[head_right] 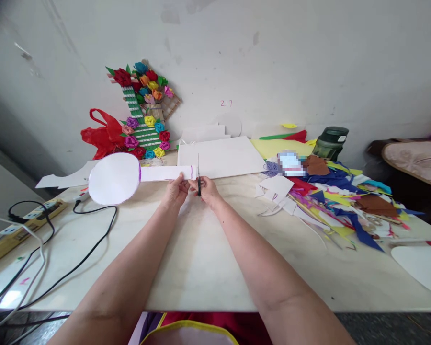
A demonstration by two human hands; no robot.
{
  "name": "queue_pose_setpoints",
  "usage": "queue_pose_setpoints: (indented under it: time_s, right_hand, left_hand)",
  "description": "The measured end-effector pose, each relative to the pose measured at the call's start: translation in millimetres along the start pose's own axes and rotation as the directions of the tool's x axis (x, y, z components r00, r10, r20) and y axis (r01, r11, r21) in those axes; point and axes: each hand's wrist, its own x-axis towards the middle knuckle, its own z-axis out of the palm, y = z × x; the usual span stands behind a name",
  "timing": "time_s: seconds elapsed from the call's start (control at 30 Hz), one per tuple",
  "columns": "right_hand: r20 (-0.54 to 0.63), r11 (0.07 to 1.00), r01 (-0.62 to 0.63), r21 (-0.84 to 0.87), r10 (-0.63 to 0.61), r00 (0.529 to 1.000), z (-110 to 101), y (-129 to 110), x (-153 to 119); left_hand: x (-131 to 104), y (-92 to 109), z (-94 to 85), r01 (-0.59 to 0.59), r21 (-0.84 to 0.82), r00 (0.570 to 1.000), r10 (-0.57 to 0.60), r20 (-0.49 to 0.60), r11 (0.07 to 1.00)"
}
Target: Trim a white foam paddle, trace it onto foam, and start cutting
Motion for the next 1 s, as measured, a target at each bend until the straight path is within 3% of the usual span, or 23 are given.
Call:
queue_pose_setpoints:
  time_s: [0.17, 0.33, 0.4, 0.53, 0.63, 0.77, 0.9, 1.0]
  right_hand:
    - [-0.181, 0.988, 0.025, 0.154, 0.004, 0.983, -6.1, 1.2, 8.8]
    - [-0.256, 0.982, 0.033, 0.183, 0.015, 0.967, -12.1, -0.4, 12.2]
    - [-0.262, 0.981, 0.041, 0.189, 0.01, 0.965, -12.6, -0.8, 12.4]
    - [-0.255, 0.981, 0.039, 0.189, 0.011, 0.967, -11.3, 0.4, 12.7]
    - [-0.168, 0.986, -0.001, 0.169, 0.03, 0.985, -12.7, 0.8, 11.8]
    - [0.067, 0.99, -0.129, 0.048, 0.126, 0.99, -28.0, -3.9, 8.5]
    - [0.249, 0.979, -0.135, -0.15, 0.17, 0.953, -57.4, -14.4, 5.2]
    - [0.403, 0.955, -0.112, -0.274, 0.22, 0.888, -77.3, -22.4, 2.4]
  left_hand:
    - [-1.3, -3.3, -4.4, 0.032, 0.125, 0.999, -0.037, 0.036, 0.992]
    - [-1.8, -1.7, -7.4, 0.083, 0.209, 0.99, -0.105, 0.093, 0.974]
    - [0.0, 1.7, -7.9, 0.091, 0.204, 0.992, -0.106, 0.063, 0.975]
    - [5.0, 9.9, -10.6, -0.005, 0.172, 0.998, 0.014, -0.054, 0.985]
    - [9.5, 14.8, -16.0, -0.063, 0.172, 0.993, 0.079, -0.087, 0.983]
    - [16.2, 20.6, -26.1, -0.087, 0.164, 0.991, 0.102, -0.09, 0.983]
    - [20.1, 26.3, -34.0, -0.104, 0.164, 0.988, 0.121, -0.096, 0.981]
    - [19.8, 29.4, -36.2, -0.129, 0.16, 0.991, 0.134, -0.021, 0.979]
